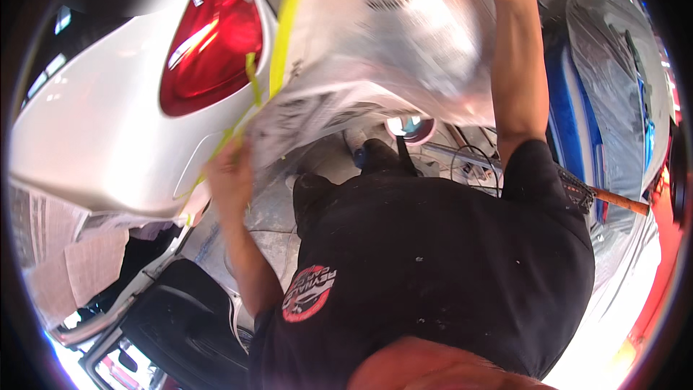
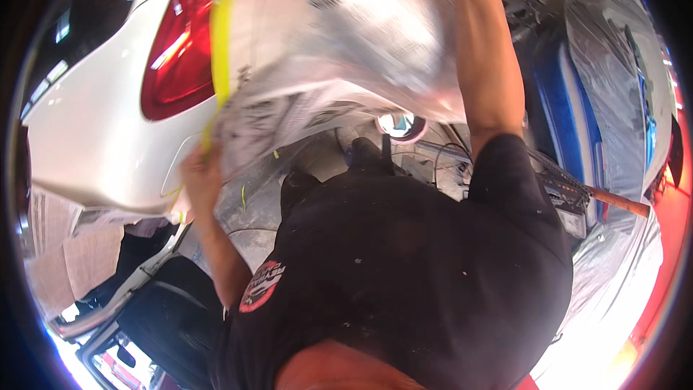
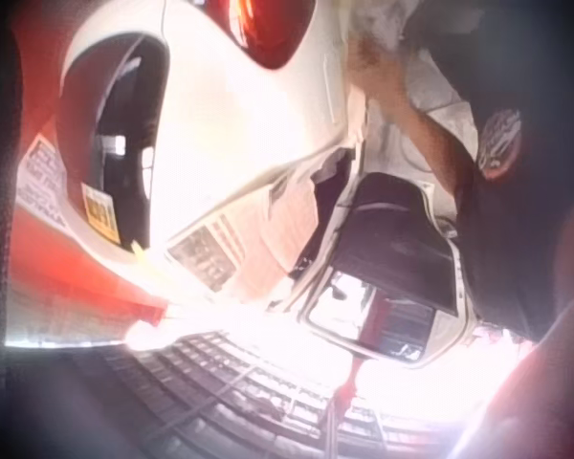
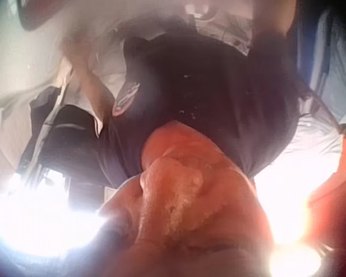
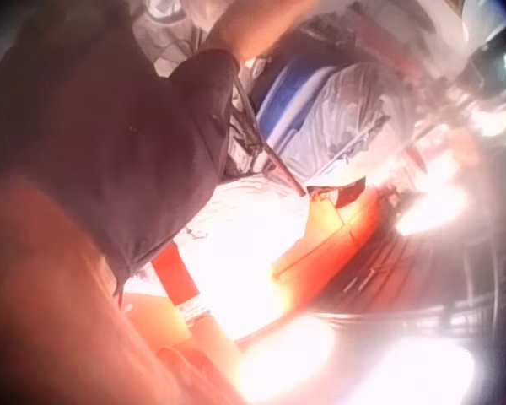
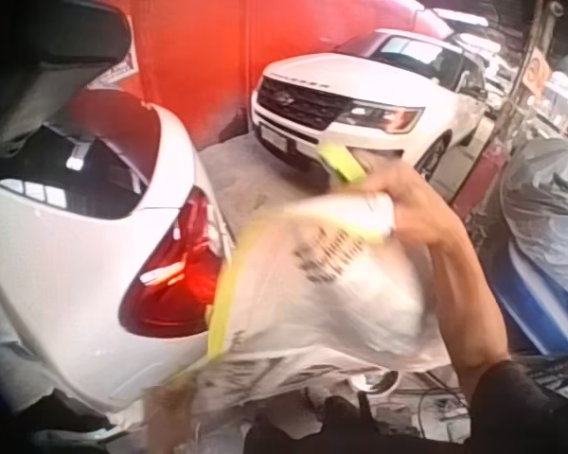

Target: The person places sheets of newspaper over the rear quarter panel and trunk of a white car and secures them with yellow masking tape. The person smooths the paper and applies tape along edges to hold the newspaper in place.

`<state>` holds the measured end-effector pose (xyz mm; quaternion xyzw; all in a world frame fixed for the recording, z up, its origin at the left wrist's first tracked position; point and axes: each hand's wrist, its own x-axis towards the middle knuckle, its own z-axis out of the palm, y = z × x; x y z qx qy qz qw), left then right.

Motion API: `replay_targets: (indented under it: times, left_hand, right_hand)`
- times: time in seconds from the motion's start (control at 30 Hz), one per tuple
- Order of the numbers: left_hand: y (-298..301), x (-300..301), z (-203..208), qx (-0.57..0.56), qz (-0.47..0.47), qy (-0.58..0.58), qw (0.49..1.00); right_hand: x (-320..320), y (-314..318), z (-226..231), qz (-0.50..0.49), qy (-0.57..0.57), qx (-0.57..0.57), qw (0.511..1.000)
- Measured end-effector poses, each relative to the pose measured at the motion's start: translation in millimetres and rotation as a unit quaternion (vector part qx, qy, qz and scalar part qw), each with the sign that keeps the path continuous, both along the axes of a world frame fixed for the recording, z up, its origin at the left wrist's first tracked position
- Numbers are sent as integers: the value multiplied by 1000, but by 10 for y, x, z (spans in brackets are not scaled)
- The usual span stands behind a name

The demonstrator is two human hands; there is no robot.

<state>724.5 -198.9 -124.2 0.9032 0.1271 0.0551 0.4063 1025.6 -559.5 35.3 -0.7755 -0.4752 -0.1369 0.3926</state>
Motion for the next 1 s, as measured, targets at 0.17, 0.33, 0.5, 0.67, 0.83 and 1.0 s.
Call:
replay_targets:
  times: [0.17,0.33,0.5,0.67,0.83,1.0]
  left_hand:
    - [-537,555,1353,-33,-17,-57,998]
    - [-1059,542,865,-36,-161,-71,984]
    - [-1446,426,-279,-103,-150,-25,983]
    - [-1254,223,-1584,-46,-81,-6,996]
    - [-949,34,-3241,-77,127,-33,988]
    - [-944,-8,-4662,-26,280,-154,947]
  right_hand:
    - [342,-346,793,-68,83,28,994]
    - [619,-850,761,-8,107,-59,993]
    - [631,-1064,422,40,144,-170,974]
    - [732,-305,-604,107,148,-186,966]
    - [521,646,-1691,86,168,-202,961]
    - [361,1145,-2515,79,40,-95,992]
